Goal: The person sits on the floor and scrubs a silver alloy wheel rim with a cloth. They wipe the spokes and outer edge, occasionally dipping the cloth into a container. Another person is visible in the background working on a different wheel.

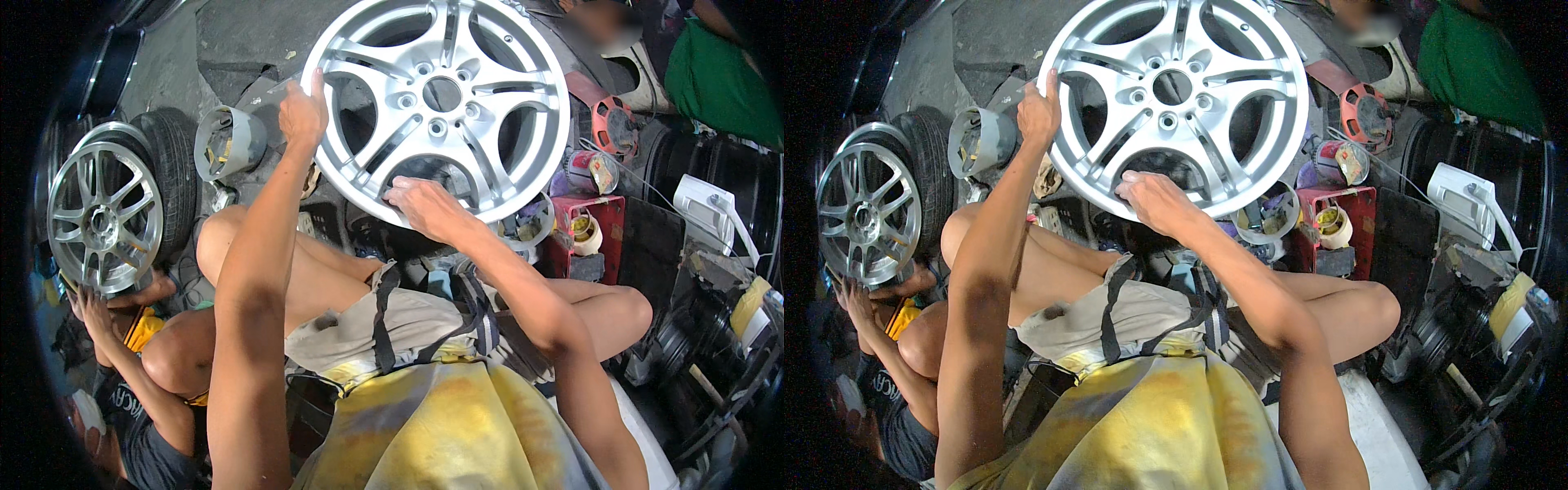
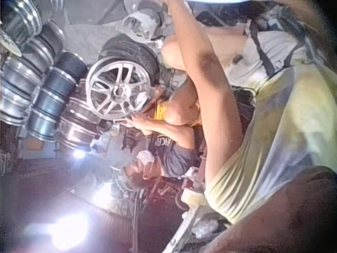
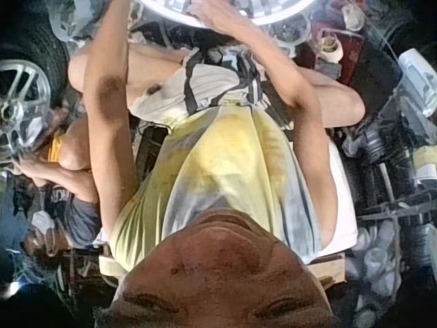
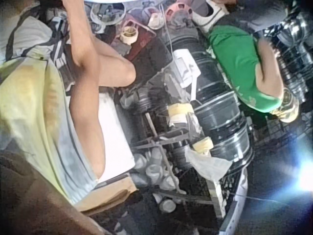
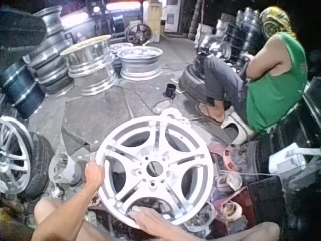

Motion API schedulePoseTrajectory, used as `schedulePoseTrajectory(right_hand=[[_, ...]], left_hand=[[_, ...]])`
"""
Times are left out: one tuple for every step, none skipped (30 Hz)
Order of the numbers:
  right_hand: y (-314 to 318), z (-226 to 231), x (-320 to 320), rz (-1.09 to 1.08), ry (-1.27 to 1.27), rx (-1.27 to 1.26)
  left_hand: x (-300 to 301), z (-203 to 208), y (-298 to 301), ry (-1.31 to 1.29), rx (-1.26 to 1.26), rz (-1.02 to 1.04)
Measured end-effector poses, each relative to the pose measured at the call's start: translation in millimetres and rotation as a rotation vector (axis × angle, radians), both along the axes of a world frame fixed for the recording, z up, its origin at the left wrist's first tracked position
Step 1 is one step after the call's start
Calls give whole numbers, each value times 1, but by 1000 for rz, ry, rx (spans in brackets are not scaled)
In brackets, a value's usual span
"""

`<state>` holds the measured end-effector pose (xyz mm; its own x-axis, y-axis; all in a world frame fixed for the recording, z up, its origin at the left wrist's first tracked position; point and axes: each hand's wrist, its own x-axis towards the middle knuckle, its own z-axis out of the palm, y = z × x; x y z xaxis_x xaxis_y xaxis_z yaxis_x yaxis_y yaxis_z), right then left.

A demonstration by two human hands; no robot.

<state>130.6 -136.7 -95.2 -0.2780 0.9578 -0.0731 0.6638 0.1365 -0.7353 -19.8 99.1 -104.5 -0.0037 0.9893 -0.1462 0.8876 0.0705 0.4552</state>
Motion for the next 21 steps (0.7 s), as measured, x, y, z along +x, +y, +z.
schedulePoseTrajectory(right_hand=[[-2, 2, 1, -3, 9, -24], [-6, 6, 4, -5, 19, -48], [-8, 8, 5, -6, 28, -72], [-8, 9, 5, -14, 21, -71], [-9, 10, 4, -21, 14, -71], [-9, 10, 4, -27, 6, -70], [-8, 5, 1, -65, 21, -33], [-7, -2, -3, -103, 36, 4], [-7, -7, -5, -140, 50, 41], [-6, -4, -8, -169, 49, 5], [-4, 0, -10, -198, 46, -32], [-4, 1, -12, -227, 43, -69], [1, -3, -12, -238, 42, -35], [1, -7, -11, -255, 67, -56], [1, -10, -11, -271, 92, -76], [2, -9, -12, -281, 120, -99], [2, -8, -12, -296, 156, -132], [1, -6, -11, -310, 193, -166], [0, -4, -11, -325, 229, -201], [-1, -8, -10, -318, 209, -162], [0, -16, -10, -311, 189, -122]], left_hand=[[-1, 0, 0, 9, 0, 3], [-3, 0, 0, 18, -1, 7], [-5, -2, 2, 11, 10, -5], [-5, -3, 2, 2, 16, -17], [-6, -5, 2, -7, 23, -27], [-7, -7, 0, -1, 21, -15], [-5, -3, 0, 2, 25, -5], [-3, 0, -1, 6, 30, 5], [-1, -1, 1, 3, 33, -7], [-2, -5, 1, 6, 30, -12], [-5, -9, 1, 9, 26, -17], [-10, -12, -1, 1, 37, -17], [-9, -11, 1, -17, 54, -26], [-9, -10, 2, -34, 72, -35], [-7, -10, 3, -26, 63, -31], [-8, -11, 2, -13, 53, -21], [-8, -11, 2, -1, 42, -11], [-8, -12, 2, -11, 57, -11], [-8, -13, 1, -22, 71, -11], [-8, -13, 1, -32, 85, -12], [-10, -17, 2, -38, 94, -19]])
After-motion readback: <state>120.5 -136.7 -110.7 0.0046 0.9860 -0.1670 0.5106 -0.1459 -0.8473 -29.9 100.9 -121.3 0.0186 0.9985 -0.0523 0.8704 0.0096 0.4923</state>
